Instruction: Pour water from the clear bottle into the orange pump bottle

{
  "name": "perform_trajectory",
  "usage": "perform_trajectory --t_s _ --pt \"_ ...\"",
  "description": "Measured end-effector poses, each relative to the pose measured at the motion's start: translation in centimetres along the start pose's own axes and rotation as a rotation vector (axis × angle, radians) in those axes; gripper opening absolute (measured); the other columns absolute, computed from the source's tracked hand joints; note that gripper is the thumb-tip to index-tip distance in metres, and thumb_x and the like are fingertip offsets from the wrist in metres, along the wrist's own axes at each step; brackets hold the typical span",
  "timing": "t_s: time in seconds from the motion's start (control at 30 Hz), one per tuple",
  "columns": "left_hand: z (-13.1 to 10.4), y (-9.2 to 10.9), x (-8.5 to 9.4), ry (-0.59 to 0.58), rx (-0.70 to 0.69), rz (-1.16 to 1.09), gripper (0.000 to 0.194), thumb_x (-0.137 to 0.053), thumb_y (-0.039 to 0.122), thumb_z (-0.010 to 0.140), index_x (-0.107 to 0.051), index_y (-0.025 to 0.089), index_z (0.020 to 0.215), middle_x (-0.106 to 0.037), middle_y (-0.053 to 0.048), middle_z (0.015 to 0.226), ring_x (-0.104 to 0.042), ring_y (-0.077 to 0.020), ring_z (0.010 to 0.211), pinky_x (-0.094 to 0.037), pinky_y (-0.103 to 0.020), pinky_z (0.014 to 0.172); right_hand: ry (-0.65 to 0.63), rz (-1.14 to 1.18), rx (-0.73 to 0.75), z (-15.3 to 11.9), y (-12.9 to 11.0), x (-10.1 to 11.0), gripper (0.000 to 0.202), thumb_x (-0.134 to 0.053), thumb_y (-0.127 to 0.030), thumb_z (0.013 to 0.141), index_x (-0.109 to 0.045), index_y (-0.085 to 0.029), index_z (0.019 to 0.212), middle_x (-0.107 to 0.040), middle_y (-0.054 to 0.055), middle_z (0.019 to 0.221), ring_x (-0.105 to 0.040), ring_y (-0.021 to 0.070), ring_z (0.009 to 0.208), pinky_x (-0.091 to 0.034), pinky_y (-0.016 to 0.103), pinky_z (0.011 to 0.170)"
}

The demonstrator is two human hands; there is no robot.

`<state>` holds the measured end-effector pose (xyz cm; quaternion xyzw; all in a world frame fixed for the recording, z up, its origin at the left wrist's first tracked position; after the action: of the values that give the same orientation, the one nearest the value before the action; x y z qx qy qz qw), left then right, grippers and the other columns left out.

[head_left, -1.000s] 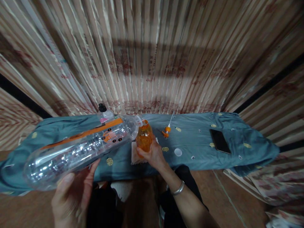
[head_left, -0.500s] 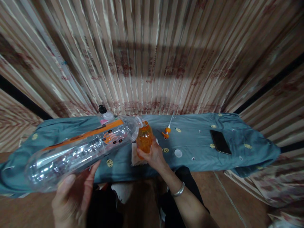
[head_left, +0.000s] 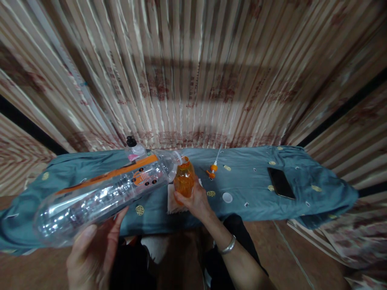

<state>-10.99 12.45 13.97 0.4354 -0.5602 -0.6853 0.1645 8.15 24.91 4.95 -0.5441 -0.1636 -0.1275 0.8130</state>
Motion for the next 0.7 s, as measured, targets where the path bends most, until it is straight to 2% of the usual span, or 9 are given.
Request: perform_trajectory --t_s 0.23,0.43,0.7 --pt "0.62 -0.4 0.21 -0.007 -0.004 -0.007 0.021 -0.074 0.033 0.064 -0.077 0.033 0.085 -0.079 0.001 0.097 -0.054 -0.0333 0.137 -0.048 -0.051 0.112 -0.009 0.007 -0.002 0.0 -0.16 0.09 0.07 -0.078 -0.027 0.078 -0.049 -0.023 0.141 -0.074 0.01 0.123 -0.074 0.028 0.112 -0.061 0.044 0.099" --pt "0.37 -0.11 0.05 0.018 0.017 0.004 0.031 -0.076 0.034 0.06 -0.077 0.032 0.091 -0.078 0.001 0.107 -0.058 -0.036 0.132 -0.038 -0.057 0.118 0.01 -0.006 0.006 -0.01 -0.12 0.02 0.066 -0.078 -0.029 0.078 -0.05 -0.022 0.137 -0.075 0.009 0.117 -0.075 0.0277 0.107 -0.062 0.043 0.095" --pt "0.42 -0.28 0.11 0.001 0.015 0.001 0.018 -0.077 0.036 0.062 -0.075 0.031 0.08 -0.079 0.001 0.092 -0.061 -0.0334 0.128 -0.042 -0.052 0.116 -0.01 -0.021 -0.01 0.11 -0.31 0.2 0.066 -0.077 -0.031 0.078 -0.051 -0.022 0.138 -0.075 0.01 0.117 -0.075 0.0288 0.107 -0.062 0.044 0.096"
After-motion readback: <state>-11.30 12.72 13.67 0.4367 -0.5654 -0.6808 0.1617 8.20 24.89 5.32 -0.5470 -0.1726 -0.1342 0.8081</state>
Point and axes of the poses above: each hand's wrist, its own z-axis towards the middle knuckle, its own x-axis out of the back of the hand, y = z × x, the point moved 3 cm from there along z, towards the middle knuckle
